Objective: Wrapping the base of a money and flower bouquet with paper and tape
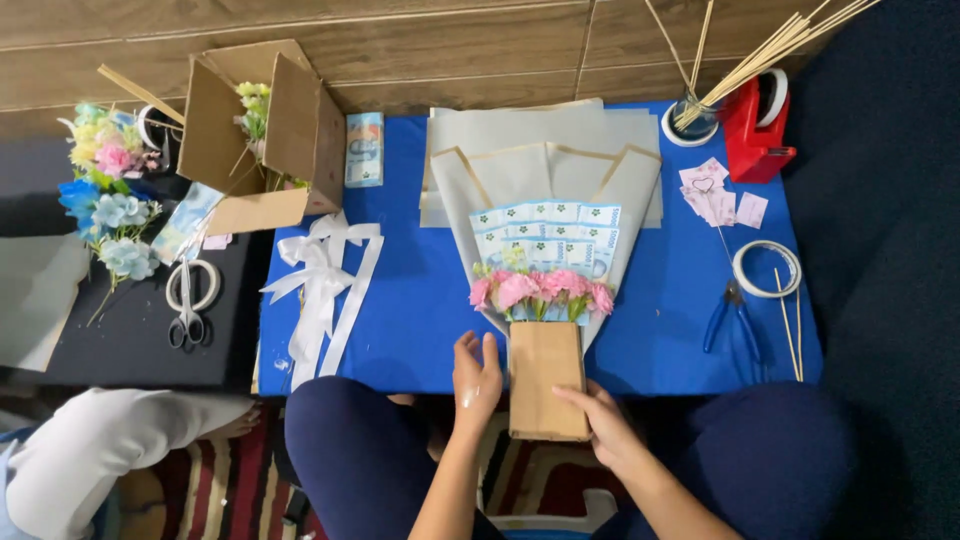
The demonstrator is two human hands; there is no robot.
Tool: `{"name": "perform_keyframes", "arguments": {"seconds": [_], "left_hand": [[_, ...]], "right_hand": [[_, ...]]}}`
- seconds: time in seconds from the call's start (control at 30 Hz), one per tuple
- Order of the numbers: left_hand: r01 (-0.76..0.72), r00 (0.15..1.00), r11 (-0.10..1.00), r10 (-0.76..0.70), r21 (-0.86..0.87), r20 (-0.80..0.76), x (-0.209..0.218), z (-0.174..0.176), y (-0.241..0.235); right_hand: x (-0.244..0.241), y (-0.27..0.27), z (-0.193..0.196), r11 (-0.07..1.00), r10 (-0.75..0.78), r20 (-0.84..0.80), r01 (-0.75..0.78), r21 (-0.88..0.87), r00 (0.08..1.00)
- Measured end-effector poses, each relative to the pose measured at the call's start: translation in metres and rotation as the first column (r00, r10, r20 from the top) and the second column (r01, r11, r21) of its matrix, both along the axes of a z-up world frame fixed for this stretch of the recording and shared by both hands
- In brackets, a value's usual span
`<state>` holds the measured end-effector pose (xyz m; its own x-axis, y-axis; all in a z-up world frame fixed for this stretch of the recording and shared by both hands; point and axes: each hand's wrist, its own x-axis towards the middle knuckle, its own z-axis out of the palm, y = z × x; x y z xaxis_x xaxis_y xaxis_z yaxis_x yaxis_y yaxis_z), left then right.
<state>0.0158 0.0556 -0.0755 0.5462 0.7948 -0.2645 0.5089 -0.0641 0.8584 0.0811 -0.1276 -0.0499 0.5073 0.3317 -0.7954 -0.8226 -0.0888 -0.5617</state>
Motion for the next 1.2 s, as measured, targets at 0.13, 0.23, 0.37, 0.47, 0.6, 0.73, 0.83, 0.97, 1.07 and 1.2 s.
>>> {"name": "perform_keyframes", "arguments": {"seconds": [0.13,0.23,0.37,0.47,0.6,0.73,0.83,0.97,1.07,1.2], "left_hand": [[-0.054,0.992,0.878,-0.007,-0.475,-0.125,-0.026,0.048,-0.011],[0.056,0.998,0.701,-0.037,-0.711,0.043,-0.033,0.024,-0.013],[0.128,0.969,0.501,0.122,-0.856,0.217,-0.018,0.019,-0.018],[0.193,0.936,0.401,0.198,-0.896,0.291,-0.015,0.028,-0.021],[0.231,0.959,0.605,-0.01,-0.762,0.283,-0.018,0.059,-0.027],[0.314,0.948,0.767,-0.289,-0.559,0.135,-0.027,0.103,-0.033],[0.378,0.922,0.802,-0.372,-0.462,0.108,-0.021,0.094,-0.041],[0.382,0.921,0.826,-0.379,-0.414,0.093,-0.023,0.126,-0.046],[0.376,0.927,0.845,-0.35,-0.38,0.136,-0.019,0.14,-0.05],[0.352,0.935,0.894,-0.322,-0.278,0.146,-0.015,0.12,-0.047]], "right_hand": [[0.006,-0.003,-0.03,0.996,0.023,-0.017,-0.022,0.083,1.0],[0.007,-0.004,-0.033,0.995,0.017,-0.027,-0.014,0.102,0.999],[0.006,-0.001,-0.016,0.994,0.041,-0.008,-0.04,0.099,0.999],[0.005,-0.006,-0.036,0.994,0.074,0.054,-0.078,0.072,0.996],[0.002,-0.002,-0.013,0.993,0.118,0.108,-0.121,0.015,0.987],[0.0,-0.005,-0.015,0.987,0.162,0.161,-0.163,-0.005,0.974],[0.0,-0.008,-0.024,0.982,0.191,0.185,-0.19,-0.021,0.964],[0.001,-0.008,-0.018,0.976,0.215,0.239,-0.215,-0.029,0.947],[-0.001,-0.001,0.013,0.971,0.235,0.311,-0.237,-0.032,0.921],[0.006,-0.006,-0.01,0.917,0.381,0.463,-0.261,-0.303,0.8]]}}
